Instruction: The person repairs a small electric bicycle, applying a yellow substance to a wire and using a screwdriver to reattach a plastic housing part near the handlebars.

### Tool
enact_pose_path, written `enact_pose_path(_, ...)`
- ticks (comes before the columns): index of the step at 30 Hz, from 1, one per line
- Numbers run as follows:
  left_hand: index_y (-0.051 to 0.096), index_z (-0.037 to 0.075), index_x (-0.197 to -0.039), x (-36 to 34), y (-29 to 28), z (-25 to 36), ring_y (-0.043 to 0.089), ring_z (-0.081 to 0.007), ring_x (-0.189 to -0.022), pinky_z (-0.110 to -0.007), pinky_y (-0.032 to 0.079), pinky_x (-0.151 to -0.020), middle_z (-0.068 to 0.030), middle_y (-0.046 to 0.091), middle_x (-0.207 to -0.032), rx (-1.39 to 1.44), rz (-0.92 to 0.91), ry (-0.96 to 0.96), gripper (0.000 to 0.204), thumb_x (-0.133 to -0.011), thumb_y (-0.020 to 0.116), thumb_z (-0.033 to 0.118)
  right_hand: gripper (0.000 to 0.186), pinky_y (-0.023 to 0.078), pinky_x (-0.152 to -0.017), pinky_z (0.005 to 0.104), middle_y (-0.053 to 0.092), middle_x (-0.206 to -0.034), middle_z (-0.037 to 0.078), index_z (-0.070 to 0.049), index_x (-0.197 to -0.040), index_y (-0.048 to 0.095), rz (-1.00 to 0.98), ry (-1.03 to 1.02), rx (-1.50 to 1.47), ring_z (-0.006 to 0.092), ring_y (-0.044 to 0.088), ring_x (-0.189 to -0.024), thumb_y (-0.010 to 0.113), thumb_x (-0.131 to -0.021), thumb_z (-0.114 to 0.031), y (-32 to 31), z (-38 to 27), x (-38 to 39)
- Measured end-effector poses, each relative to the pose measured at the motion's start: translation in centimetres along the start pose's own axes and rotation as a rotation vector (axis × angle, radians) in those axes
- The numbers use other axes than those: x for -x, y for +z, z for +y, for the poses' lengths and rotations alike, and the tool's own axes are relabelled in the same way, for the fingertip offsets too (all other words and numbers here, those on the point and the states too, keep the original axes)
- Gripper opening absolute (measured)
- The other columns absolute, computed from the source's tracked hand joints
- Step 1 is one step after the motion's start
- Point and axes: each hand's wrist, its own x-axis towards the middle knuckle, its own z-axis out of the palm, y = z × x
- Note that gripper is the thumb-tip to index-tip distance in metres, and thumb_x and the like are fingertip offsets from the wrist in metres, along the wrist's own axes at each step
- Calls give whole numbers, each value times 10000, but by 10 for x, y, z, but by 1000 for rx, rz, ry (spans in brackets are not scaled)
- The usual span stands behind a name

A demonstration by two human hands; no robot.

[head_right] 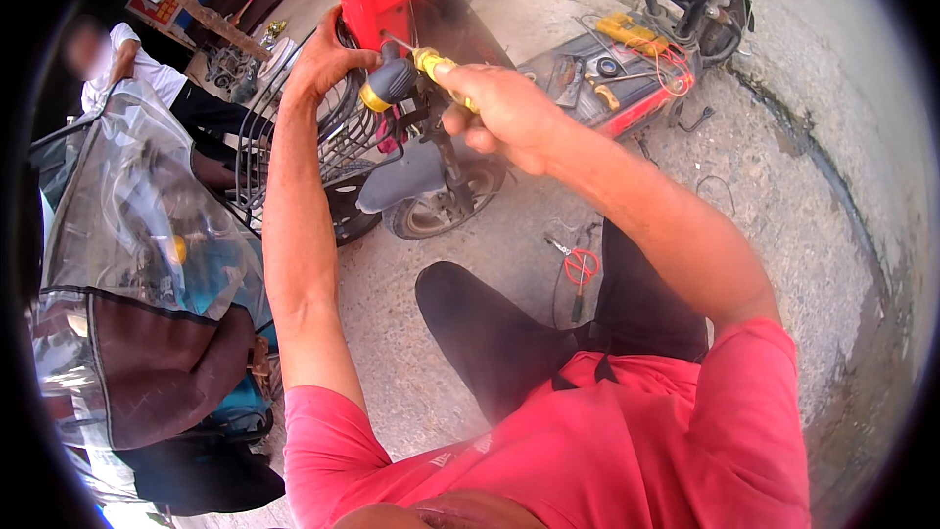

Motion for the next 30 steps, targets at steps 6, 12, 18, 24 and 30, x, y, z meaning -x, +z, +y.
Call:
enact_pose_path(6,388,13,-1533,3,-2,2,620,-311,-1257,-379,465,-1082,-190,639,-1367,-6,-7,-16,1167,-545,946,287,492,460,-520,295,647,-778,51,-94,-1343,592,132,-177,295,145,563,-537,645,-989,-431,14,-7,7)
enact_pose_path(12,400,18,-1526,7,-4,6,632,-295,-1223,-373,471,-1066,-176,651,-1342,19,-5,-10,1159,-539,946,284,546,550,-674,477,722,-850,211,-32,-1298,608,357,-707,1432,375,701,-719,657,-926,-428,11,-1,7)
enact_pose_path(18,423,20,-1511,2,0,1,643,-287,-1198,-370,478,-1049,-168,673,-1302,29,6,12,1137,-533,943,279,442,356,-462,263,608,-712,70,-60,-1205,636,-9,-58,-258,101,438,-475,520,-1044,-455,8,-6,-4)
enact_pose_path(24,433,-12,-1492,2,-1,1,648,-289,-1191,-368,484,-1042,-175,677,-1291,28,-1,-3,1133,-526,945,283,521,438,-536,283,622,-695,66,-32,-1258,628,205,-282,424,123,527,-525,574,-1008,-485,11,-18,6)
enact_pose_path(30,428,-18,-1496,-3,2,-9,656,-296,-1189,-366,486,-1045,-179,690,-1264,28,-7,-3,1144,-521,945,283,560,541,-663,376,707,-816,126,0,-1261,599,483,-830,1430,212,680,-680,628,-961,-472,12,-11,10)
